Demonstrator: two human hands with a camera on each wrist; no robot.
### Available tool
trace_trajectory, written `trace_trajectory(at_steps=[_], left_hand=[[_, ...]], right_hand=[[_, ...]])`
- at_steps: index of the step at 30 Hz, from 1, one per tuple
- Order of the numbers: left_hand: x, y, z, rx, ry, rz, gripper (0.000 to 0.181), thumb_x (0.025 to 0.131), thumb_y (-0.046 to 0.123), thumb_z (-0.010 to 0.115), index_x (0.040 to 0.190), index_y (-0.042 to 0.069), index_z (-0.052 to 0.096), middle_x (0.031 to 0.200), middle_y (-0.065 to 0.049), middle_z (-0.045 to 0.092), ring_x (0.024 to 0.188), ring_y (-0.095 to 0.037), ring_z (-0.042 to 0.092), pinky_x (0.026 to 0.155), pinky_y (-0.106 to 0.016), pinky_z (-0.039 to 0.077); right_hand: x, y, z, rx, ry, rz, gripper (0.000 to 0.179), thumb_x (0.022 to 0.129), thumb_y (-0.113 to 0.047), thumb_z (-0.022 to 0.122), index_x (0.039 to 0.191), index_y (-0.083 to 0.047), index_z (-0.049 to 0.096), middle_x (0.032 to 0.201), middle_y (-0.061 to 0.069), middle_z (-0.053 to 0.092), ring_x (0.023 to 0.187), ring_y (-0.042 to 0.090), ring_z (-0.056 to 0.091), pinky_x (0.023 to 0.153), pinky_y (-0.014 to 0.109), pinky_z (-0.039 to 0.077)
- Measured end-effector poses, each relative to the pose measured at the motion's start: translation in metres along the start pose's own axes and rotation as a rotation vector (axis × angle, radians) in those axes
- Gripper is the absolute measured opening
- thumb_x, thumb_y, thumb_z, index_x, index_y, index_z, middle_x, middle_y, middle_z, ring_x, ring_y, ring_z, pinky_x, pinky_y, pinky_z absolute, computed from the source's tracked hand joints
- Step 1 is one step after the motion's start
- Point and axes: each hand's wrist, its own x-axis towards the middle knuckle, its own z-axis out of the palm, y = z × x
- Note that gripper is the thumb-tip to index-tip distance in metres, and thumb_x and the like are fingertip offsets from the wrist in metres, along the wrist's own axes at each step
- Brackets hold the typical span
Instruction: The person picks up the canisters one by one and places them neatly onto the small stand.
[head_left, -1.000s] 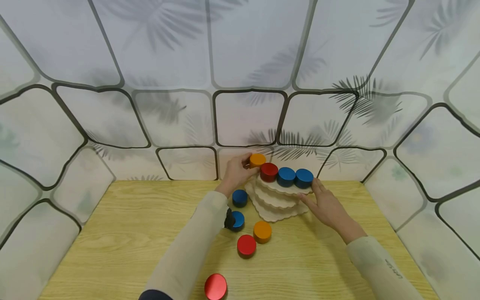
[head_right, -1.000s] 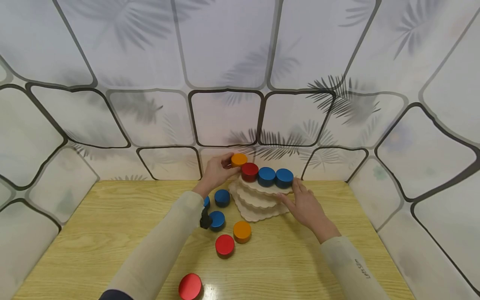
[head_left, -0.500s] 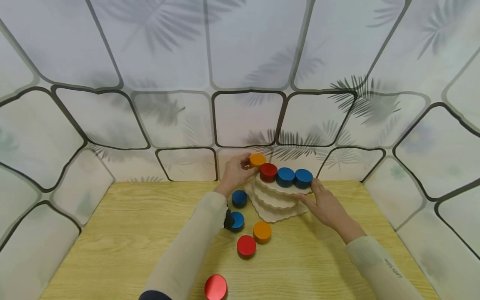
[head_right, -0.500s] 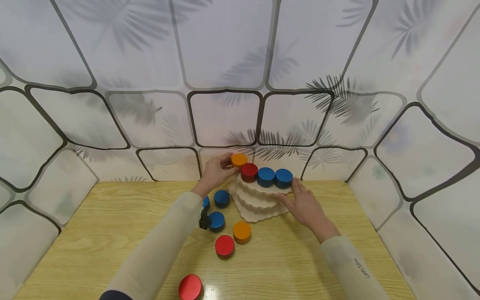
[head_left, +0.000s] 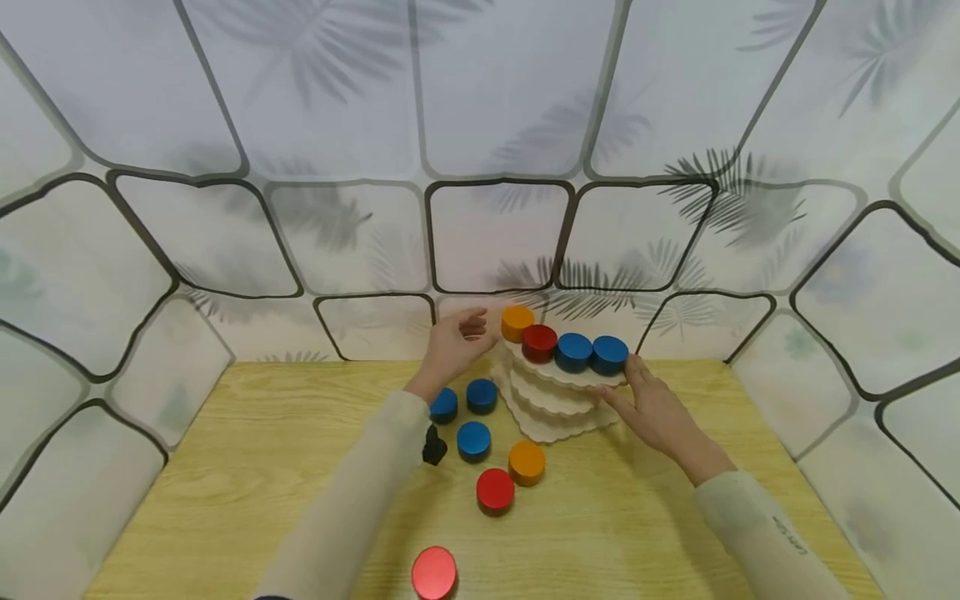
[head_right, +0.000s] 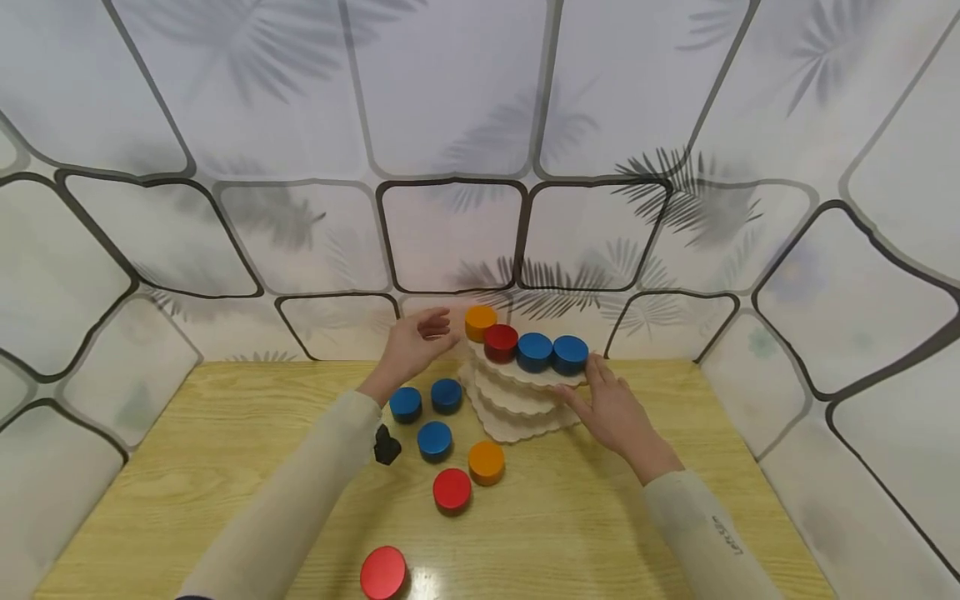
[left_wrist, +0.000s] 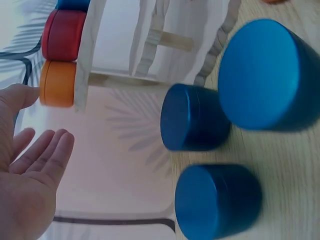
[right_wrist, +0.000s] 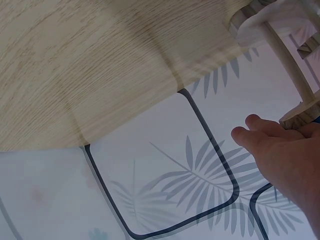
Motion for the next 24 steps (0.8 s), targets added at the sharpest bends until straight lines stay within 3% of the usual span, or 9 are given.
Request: trace_trajectory(at_steps=[4, 9, 20, 24], left_hand=[[-0.010, -0.006, -0.012, 0.003, -0.004, 0.026, 0.046, 0.096, 0.020, 0.079, 0.135, 0.000, 0.067, 0.131, -0.021, 0.072, 0.116, -0.034, 0.072, 0.100, -0.041, 0.061], [-0.027, -0.011, -0.022, -0.013, -0.062, 0.017, 0.032, 0.096, 0.016, 0.077, 0.123, 0.000, 0.071, 0.124, -0.021, 0.073, 0.112, -0.032, 0.073, 0.094, -0.039, 0.063], [-0.069, -0.010, -0.032, -0.132, -0.207, 0.000, 0.033, 0.095, 0.011, 0.078, 0.125, 0.001, 0.071, 0.125, -0.018, 0.074, 0.114, -0.032, 0.073, 0.094, -0.035, 0.063], [-0.083, -0.011, -0.034, -0.180, -0.244, -0.001, 0.035, 0.095, 0.011, 0.078, 0.127, -0.002, 0.069, 0.127, -0.024, 0.072, 0.116, -0.034, 0.072, 0.094, -0.029, 0.062]], right_hand=[[0.001, 0.001, 0.000, 0.002, -0.004, -0.002, 0.097, 0.109, -0.063, 0.042, 0.164, 0.011, 0.011, 0.171, 0.036, 0.010, 0.150, 0.064, 0.023, 0.121, 0.074, 0.027], [0.001, 0.001, 0.001, -0.008, -0.003, -0.003, 0.097, 0.109, -0.063, 0.042, 0.164, 0.011, 0.011, 0.170, 0.036, 0.010, 0.150, 0.064, 0.023, 0.121, 0.074, 0.027], [0.000, 0.000, 0.000, -0.013, -0.002, -0.001, 0.097, 0.109, -0.063, 0.042, 0.162, 0.014, 0.014, 0.170, 0.037, 0.011, 0.149, 0.064, 0.024, 0.120, 0.074, 0.028], [0.000, 0.000, -0.001, -0.012, -0.004, 0.002, 0.098, 0.109, -0.063, 0.042, 0.162, 0.014, 0.014, 0.170, 0.037, 0.011, 0.150, 0.064, 0.023, 0.121, 0.074, 0.026]])
